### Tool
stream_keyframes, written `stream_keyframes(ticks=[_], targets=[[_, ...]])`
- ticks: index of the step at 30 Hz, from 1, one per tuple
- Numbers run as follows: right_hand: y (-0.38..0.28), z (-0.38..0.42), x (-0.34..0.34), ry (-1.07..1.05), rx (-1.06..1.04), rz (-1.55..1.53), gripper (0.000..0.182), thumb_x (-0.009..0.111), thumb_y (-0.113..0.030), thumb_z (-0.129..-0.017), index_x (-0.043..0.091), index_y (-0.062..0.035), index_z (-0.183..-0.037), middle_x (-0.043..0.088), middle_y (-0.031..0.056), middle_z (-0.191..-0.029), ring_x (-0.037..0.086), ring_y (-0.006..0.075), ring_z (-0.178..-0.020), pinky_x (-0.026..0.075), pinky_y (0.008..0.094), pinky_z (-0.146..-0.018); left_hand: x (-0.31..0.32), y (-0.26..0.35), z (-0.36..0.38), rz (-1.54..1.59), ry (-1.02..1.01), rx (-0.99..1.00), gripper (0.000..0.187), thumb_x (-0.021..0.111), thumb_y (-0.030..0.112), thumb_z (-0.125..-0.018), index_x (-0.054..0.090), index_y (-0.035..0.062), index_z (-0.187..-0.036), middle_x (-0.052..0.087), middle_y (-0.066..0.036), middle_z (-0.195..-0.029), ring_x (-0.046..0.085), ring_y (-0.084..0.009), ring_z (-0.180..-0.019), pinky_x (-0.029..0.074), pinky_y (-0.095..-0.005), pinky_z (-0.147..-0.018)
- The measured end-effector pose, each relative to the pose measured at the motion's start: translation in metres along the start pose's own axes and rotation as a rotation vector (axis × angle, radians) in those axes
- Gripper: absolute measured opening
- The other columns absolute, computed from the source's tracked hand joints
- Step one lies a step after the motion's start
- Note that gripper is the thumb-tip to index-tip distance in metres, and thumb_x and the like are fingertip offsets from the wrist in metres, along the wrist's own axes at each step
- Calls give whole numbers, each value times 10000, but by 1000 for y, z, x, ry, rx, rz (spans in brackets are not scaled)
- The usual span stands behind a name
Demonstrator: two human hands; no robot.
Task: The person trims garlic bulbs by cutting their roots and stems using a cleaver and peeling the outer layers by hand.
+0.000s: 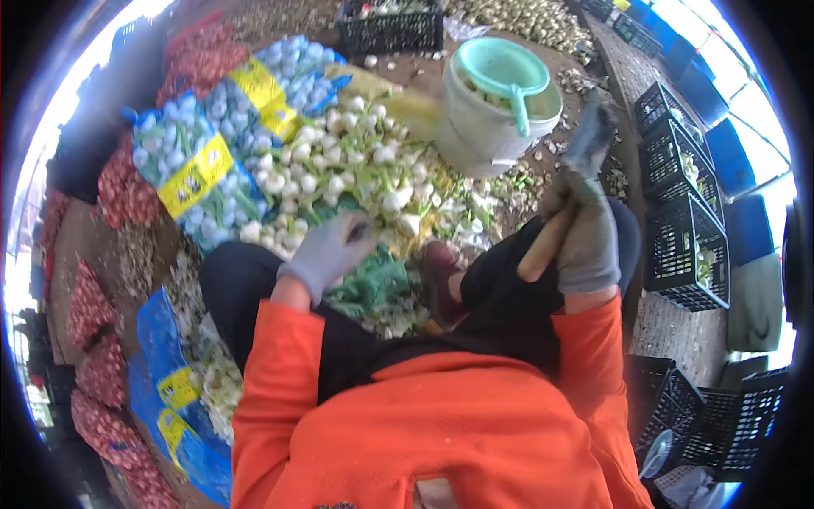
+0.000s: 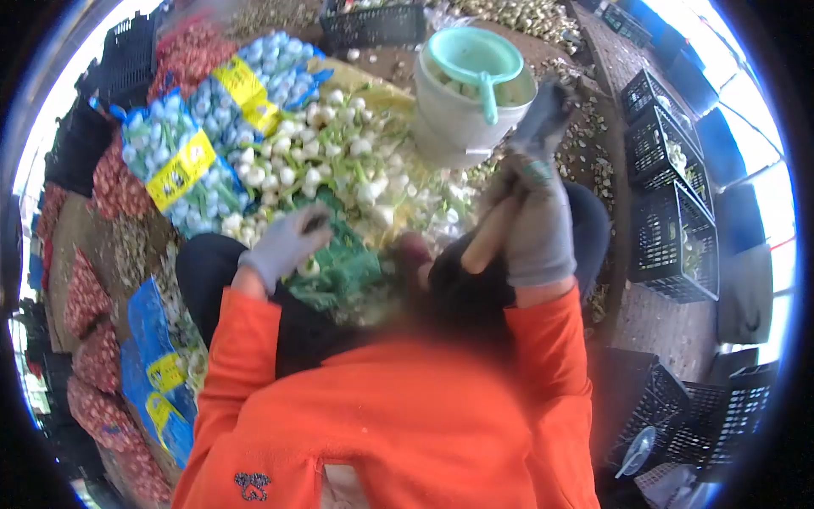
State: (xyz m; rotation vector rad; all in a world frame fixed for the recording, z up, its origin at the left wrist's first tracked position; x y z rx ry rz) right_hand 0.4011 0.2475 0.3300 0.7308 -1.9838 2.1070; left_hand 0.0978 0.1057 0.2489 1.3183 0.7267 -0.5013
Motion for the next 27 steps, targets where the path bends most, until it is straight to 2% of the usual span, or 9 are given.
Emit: stream_keyframes(ticks=[2, 3, 6, 10, 13, 17, 18, 25, 27], targets=[[-5, 17, 12, 42, 5, 41, 174, 568, -197, -917, 566, -30, -965, 505, 10, -766, 475, 131, -648, 389, 269, -605, 13, -18, -27, 9, 7, 20, 475, 599, 398, -817, 623, 38, -1126, 654, -218, -1073, 615, -379, -1024, 483, -428, -877], [-16, 23, 21, 96, -25, 74, 187, 569, -200, -918, 562, -22, -978, 480, 1, -755, 448, 116, -638, 366, 262, -602, 24, -34, -39, -39, -23, -21, 478, 587, 394, -821, 619, 40, -1141, 648, -217, -1098, 610, -372, -1042, 476, -425, -894], [-20, 22, 36, -128, 23, -59, 146, 577, -175, -909, 586, -34, -946, 431, -11, -725, 399, 112, -623, 323, 259, -591, 65, -59, -59, -238, -206, -158, 487, 566, 384, -837, 597, 59, -1198, 621, -197, -1188, 594, -339, -1098, 463, -414, -935], [13, 17, 42, -185, 110, -31, 199, 545, -177, -936, 532, -21, -1059, 355, -36, -738, 320, 74, -619, 288, 236, -593, 121, -85, -72, -364, -335, -323, 477, 559, 372, -865, 564, 101, -1257, 568, -146, -1298, 568, -289, -1168, 454, -399, -973], [52, -1, 24, -94, 241, -100, 186, 538, -167, -937, 533, -24, -1055, 355, -36, -742, 325, 77, -624, 291, 239, -588, 151, -87, -85, -381, -310, -252, 471, 571, 383, -877, 558, 104, -1257, 552, -118, -1308, 561, -282, -1183, 453, -405, -979], [78, -15, -2, 48, 342, -56, 232, 536, -207, -922, 566, -2, -1025, 432, 1, -763, 388, 109, -664, 325, 264, -610, 179, -81, -115, -432, -271, -167, 584, 592, 390, -871, 432, 115, -1361, 489, -126, -1364, 571, -295, -1167, 495, -418, -923], [74, -15, 5, 52, 319, 57, 224, 539, -222, -915, 559, -19, -1008, 420, -9, -734, 385, 104, -639, 320, 251, -595, 190, -88, -125, -476, -311, -169, 689, 589, 411, -854, 348, 98, -1419, 408, -136, -1438, 559, -311, -1169, 478, -426, -946], [87, -20, 8, 269, 365, 312, 223, 570, -230, -883, 533, -40, -994, 406, -29, -710, 368, 82, -617, 302, 227, -564, 229, -131, -167, -530, -400, -250, 735, 649, 423, -828, 338, 81, -1400, 398, -126, -1425, 584, -302, -1151, 527, -447, -849], [98, -21, 0, 274, 378, 251, 238, 580, -226, -879, 536, -32, -1008, 415, -27, -725, 370, 80, -623, 305, 225, -568, 230, -135, -175, -459, -370, -235, 727, 679, 455, -791, 409, 76, -1349, 445, -141, -1385, 583, -321, -1145, 525, -463, -852]])
Point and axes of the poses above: each hand's wrist, its own z-axis away from the middle knuckle, its own x-axis out of the palm, y = z × x, the point moved 6 cm from there along -z, towards the middle knuckle
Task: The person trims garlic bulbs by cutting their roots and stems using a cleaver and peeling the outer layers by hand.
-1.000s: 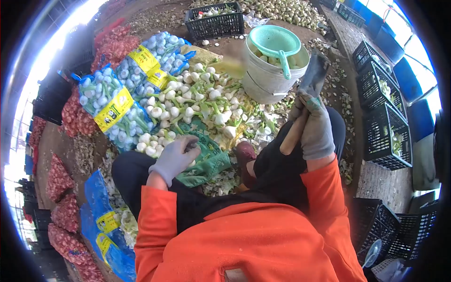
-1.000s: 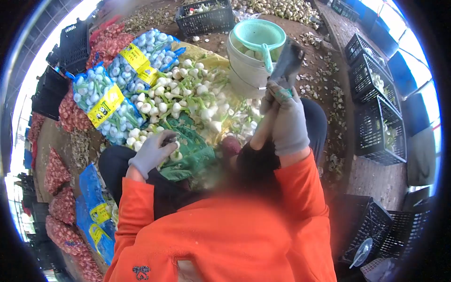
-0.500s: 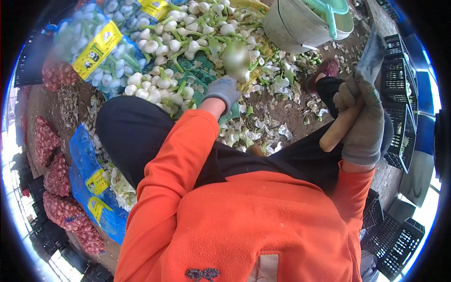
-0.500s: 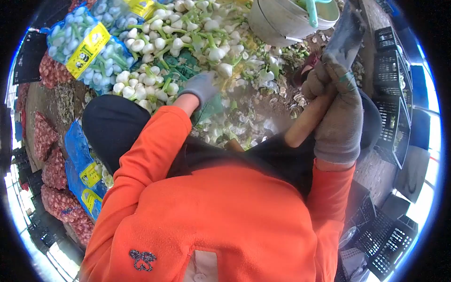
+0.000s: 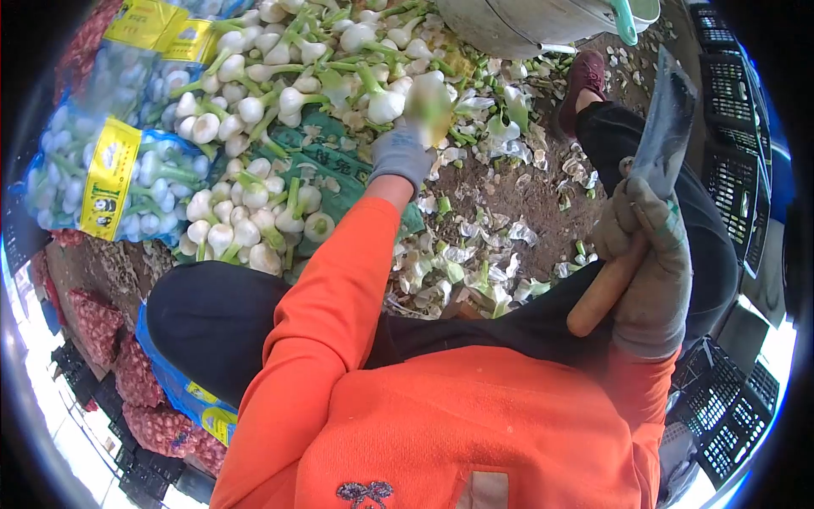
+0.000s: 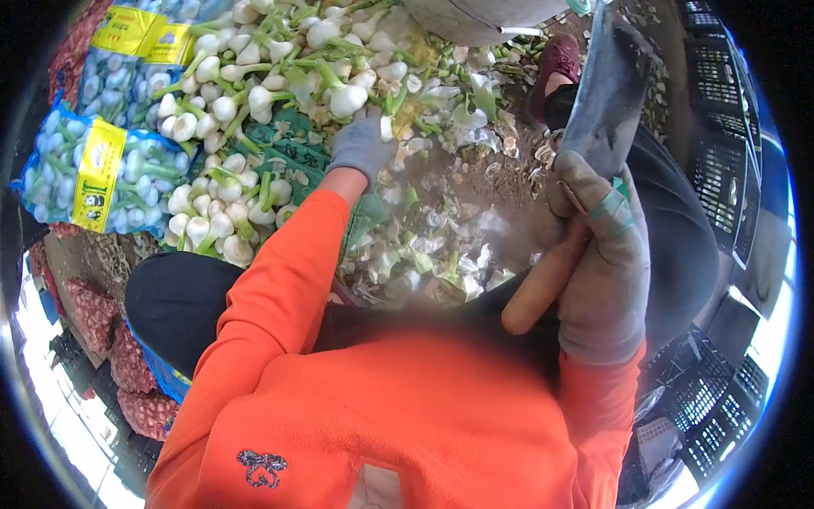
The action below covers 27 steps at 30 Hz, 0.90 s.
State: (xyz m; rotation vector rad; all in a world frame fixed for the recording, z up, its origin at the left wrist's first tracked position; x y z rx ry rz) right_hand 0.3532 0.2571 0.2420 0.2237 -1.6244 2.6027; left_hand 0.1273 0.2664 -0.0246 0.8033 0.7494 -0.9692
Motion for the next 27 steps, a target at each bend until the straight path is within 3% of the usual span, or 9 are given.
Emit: stream_keyframes(ticks=[2, 3, 6, 7, 10, 11, 15, 19, 27], targets=[[6, 1, -5, -17, 24, -19, 246, 588, -218, -876, 539, -29, -1026, 426, -25, -741, 377, 80, -632, 311, 221, -574, -1, -2, 2, 73, 8, 28, 717, 698, 465, -768, 454, 69, -1314, 482, -148, -1351, 587, -338, -1131, 522, -477, -857], [7, 1, -5, -33, 31, -15, 248, 590, -212, -875, 540, -30, -1036, 432, -23, -749, 385, 81, -637, 316, 219, -578, -6, -3, 6, 132, 48, 33, 689, 717, 476, -761, 503, 50, -1258, 569, -146, -1232, 627, -313, -1064, 558, -443, -781], [6, 5, 0, -74, 19, -34, 236, 592, -196, -880, 552, -39, -1052, 448, -22, -761, 407, 83, -651, 331, 214, -590, -5, -15, 24, 1218, -301, -208, 655, 710, 469, -792, 504, 41, -1243, 603, -146, -1149, 670, -267, -963, 585, -370, -672], [5, 7, 1, -87, 12, -42, 230, 591, -191, -883, 557, -44, -1056, 453, -22, -763, 415, 83, -655, 336, 213, -594, -13, -12, 40, 1545, -363, -133, 609, 678, 462, -836, 502, 41, -1239, 619, -148, -1082, 687, -243, -867, 592, -309, -583], [19, 8, -10, -156, 57, -53, 200, 582, -190, -896, 580, -53, -1041, 487, -20, -775, 447, 86, -669, 360, 211, -612, -46, -5, 66, 1981, -342, -114, 511, 654, 418, -869, 535, 48, -1202, 630, -155, -1111, 677, -274, -919, 606, -320, -625], [24, 9, -14, -101, 64, -14, 170, 582, -185, -899, 595, -53, -1006, 519, -12, -780, 473, 92, -668, 378, 215, -613, -55, -7, 70, 2050, -306, -59, 492, 581, 428, -916, 510, 48, -1220, 621, -168, -1127, 676, -296, -903, 623, -333, -650], [46, 13, -19, -153, 94, 7, 123, 575, -192, -919, 556, -76, -955, 451, -25, -737, 425, 94, -618, 347, 228, -573, -98, -1, 110, 2095, -71, 4, 532, 516, 470, -935, 528, 10, -1202, 638, -176, -1099, 680, -297, -892, 624, -342, -658], [58, 22, -23, -197, 85, 63, 127, 582, -197, -916, 560, -79, -958, 470, -24, -734, 451, 92, -613, 366, 228, -564, -122, 7, 139, 2153, -106, 112, 492, 475, 462, -954, 533, 13, -1146, 652, -160, -1015, 682, -255, -845, 612, -323, -649], [70, 24, -30, -230, 98, 47, 205, 606, -126, -895, 575, -42, -1080, 530, -10, -765, 482, 81, -644, 400, 223, -579, -135, 15, 196, 2218, -115, 139, 550, 538, 460, -921, 513, -11, -1204, 636, -174, -1055, 671, -297, -923, 617, -367, -715]])
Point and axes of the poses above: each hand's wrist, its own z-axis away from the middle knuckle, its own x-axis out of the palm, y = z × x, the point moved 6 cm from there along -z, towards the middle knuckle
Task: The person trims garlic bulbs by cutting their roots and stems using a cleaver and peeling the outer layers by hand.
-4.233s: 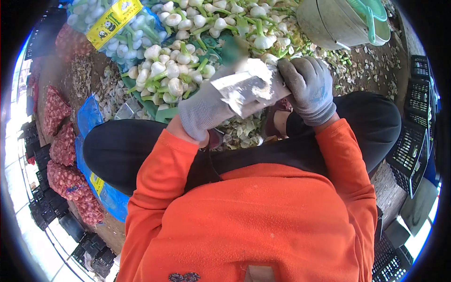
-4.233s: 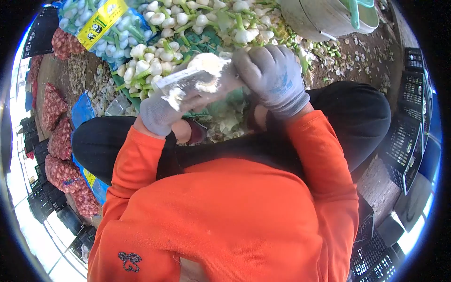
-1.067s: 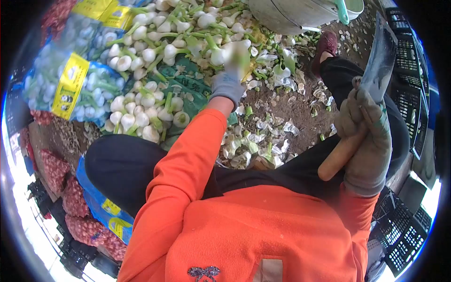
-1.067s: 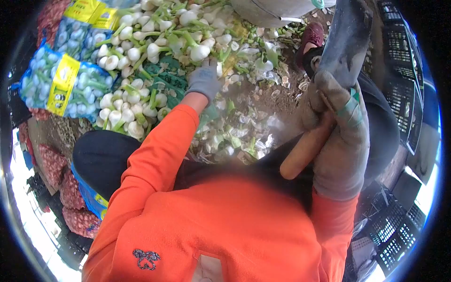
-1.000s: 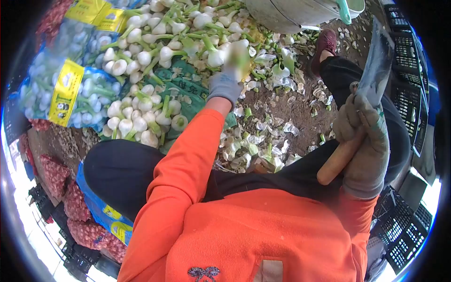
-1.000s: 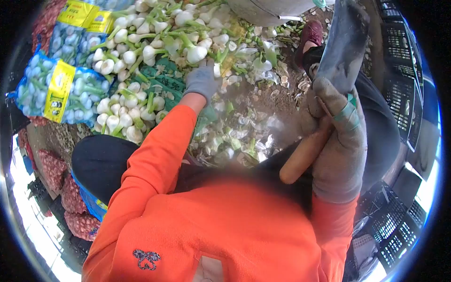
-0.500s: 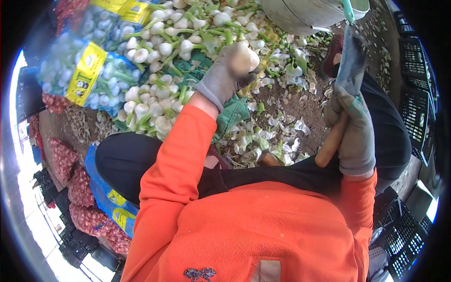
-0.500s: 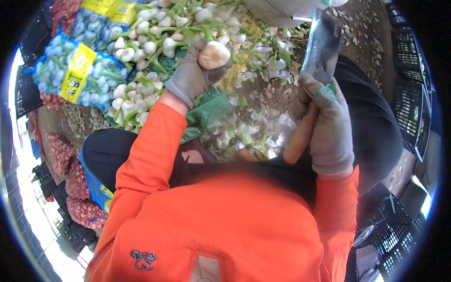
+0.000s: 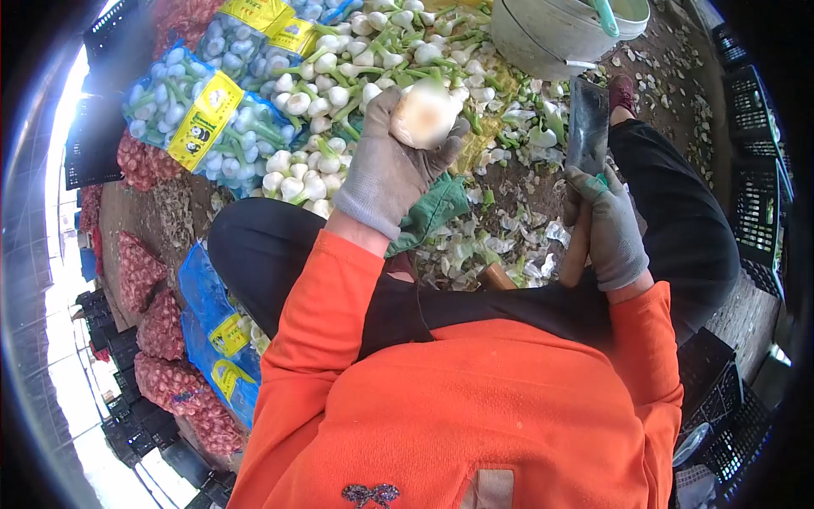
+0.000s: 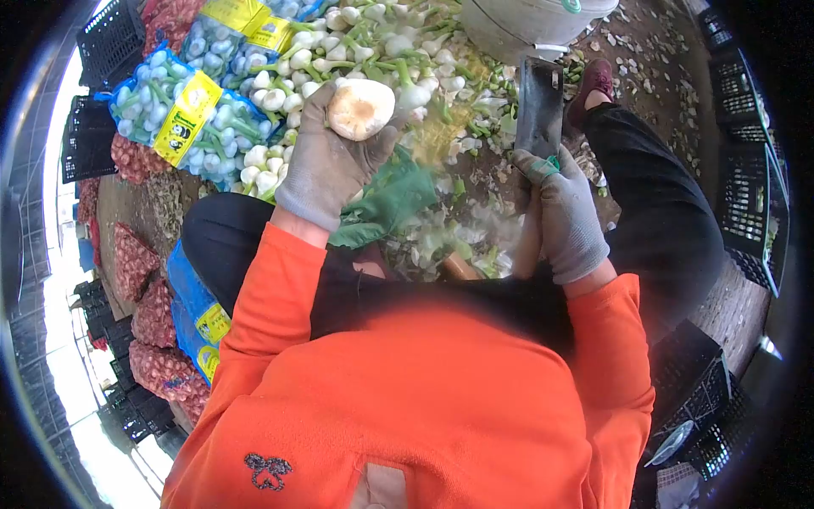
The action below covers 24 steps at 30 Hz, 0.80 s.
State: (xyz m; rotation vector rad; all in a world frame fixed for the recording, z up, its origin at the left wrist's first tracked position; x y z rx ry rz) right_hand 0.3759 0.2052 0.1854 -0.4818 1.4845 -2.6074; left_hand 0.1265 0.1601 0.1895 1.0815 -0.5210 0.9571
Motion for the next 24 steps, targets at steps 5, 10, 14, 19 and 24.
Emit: stream_keyframes(ticks=[5, 10, 14, 19, 24], targets=[[0, 3, 5, 28, -12, 55, 260, 612, -84, -888, 570, -40, -1141, 540, -8, -774, 486, 70, -663, 404, 218, -590, 6, -5, 21, -107, -52, 3, 533, 571, 445, -908, 528, -1, -1197, 644, -142, -1058, 670, -272, -940, 603, -395, -740], [-15, 6, 10, 66, -547, 793, 254, 630, -79, -867, 573, -71, -1114, 581, 52, -802, 576, 147, -699, 461, 290, -636, 4, -12, 18, -411, -65, -33, 449, 622, 383, -901, 586, 27, -1172, 671, -86, -998, 662, -159, -870, 555, -305, -751], [-49, 26, 48, 55, -1035, 1242, 272, 656, -71, -766, 598, -59, -1032, 610, 136, -870, 615, 349, -790, 480, 403, -663, 4, -34, 8, -834, -40, -39, 385, 726, 254, -844, 634, -6, -1113, 674, -85, -990, 637, -122, -866, 507, -259, -775], [-49, 5, 48, 95, -927, 1404, 273, 661, -131, -746, 562, -68, -992, 609, 133, -865, 618, 353, -799, 484, 455, -704, 12, -43, 2, -1197, -130, 53, 368, 704, 194, -866, 604, -52, -1121, 673, -114, -1087, 634, -132, -948, 498, -256, -837], [-1, -42, -46, 221, -477, 1469, 341, 615, -102, -800, 564, 1, -1121, 657, 222, -956, 629, 391, -944, 490, 453, -775, 13, -8, -4, -977, -108, 222, 343, 706, 150, -866, 587, -18, -1140, 676, -87, -1009, 628, -97, -896, 510, -242, -809]])
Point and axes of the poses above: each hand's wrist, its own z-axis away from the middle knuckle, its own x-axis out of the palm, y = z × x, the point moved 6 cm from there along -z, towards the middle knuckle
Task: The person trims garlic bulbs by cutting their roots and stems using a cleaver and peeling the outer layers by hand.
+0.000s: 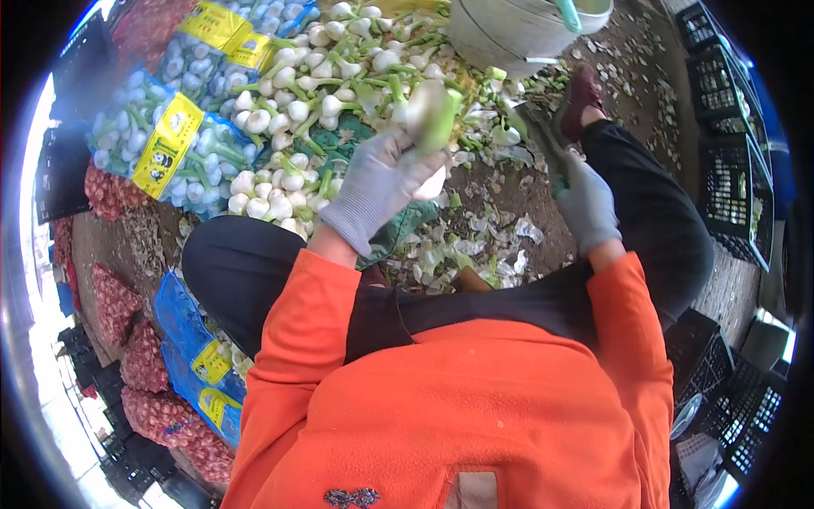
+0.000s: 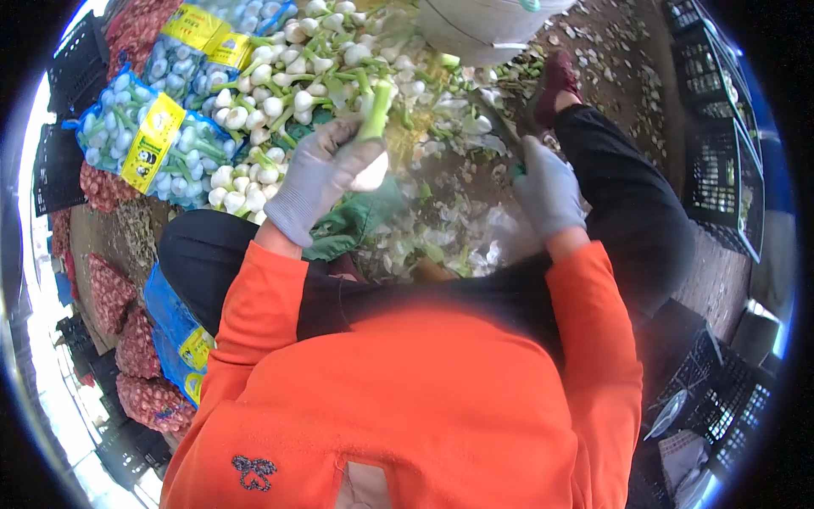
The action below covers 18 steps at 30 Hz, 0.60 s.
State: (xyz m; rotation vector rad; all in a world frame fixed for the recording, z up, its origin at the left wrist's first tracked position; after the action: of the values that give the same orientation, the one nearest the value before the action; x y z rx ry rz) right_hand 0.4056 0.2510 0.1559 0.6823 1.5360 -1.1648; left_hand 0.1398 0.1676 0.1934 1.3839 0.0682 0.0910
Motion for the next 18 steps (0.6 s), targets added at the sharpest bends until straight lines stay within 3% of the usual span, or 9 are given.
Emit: stream_keyframes(ticks=[3, 4, 7, 8, 11, 12, 18], targets=[[-2, 7, -8, 148, 44, -326, 419, 616, -104, -808, 552, -3, -1209, 651, 235, -974, 636, 385, -958, 490, 429, -764, -20, 6, -2, 72, 145, -6, 305, 732, 182, -844, 616, 32, -1082, 665, -39, -940, 629, -89, -816, 522, -232, -663], [-5, 5, 0, 163, -3, -444, 426, 627, -109, -834, 553, -8, -1241, 678, 162, -909, 671, 304, -847, 490, 363, -718, -26, 2, -8, 99, 191, 21, 332, 738, 213, -839, 607, 37, -1088, 661, -41, -961, 632, -96, -823, 532, -241, -677], [-27, 13, 21, -226, 400, -1031, 395, 634, -118, -858, 567, -9, -1231, 645, 46, -866, 611, 170, -746, 473, 290, -691, -42, -2, -6, 274, 323, -13, 356, 644, 269, -900, 589, 42, -1169, 662, -64, -1045, 649, -145, -900, 569, -287, -739], [-30, 11, 26, -286, 358, -1020, 405, 643, -126, -870, 562, -14, -1251, 589, -8, -867, 516, 93, -736, 447, 245, -677, -47, -3, -4, 350, 367, -40, 364, 593, 281, -933, 585, 42, -1207, 664, -74, -1077, 657, -166, -935, 582, -305, -762], [-41, 13, 27, -249, 292, -1054, 411, 648, -125, -865, 562, -7, -1248, 601, 2, -873, 507, 85, -753, 435, 247, -679, -49, -28, -13, 901, 267, -78, 401, 513, 371, -963, 578, 53, -1198, 660, -100, -1085, 669, -215, -933, 609, -359, -740], [-42, 14, 28, -286, 308, -989, 395, 638, -123, -869, 566, -2, -1238, 600, 5, -875, 494, 79, -762, 431, 248, -686, -45, -25, -13, 979, 152, -99, 390, 443, 371, -1001, 553, 63, -1213, 635, -94, -1158, 666, -214, -960, 600, -314, -700], [-44, 19, 25, -285, 217, -934, 395, 606, -93, -864, 559, 5, -1244, 594, 17, -871, 493, 90, -754, 431, 243, -686, -37, -27, -15, 1200, 58, -163, 440, 435, 445, -988, 562, 84, -1206, 647, -87, -1143, 672, -217, -941, 613, -343, -680]])
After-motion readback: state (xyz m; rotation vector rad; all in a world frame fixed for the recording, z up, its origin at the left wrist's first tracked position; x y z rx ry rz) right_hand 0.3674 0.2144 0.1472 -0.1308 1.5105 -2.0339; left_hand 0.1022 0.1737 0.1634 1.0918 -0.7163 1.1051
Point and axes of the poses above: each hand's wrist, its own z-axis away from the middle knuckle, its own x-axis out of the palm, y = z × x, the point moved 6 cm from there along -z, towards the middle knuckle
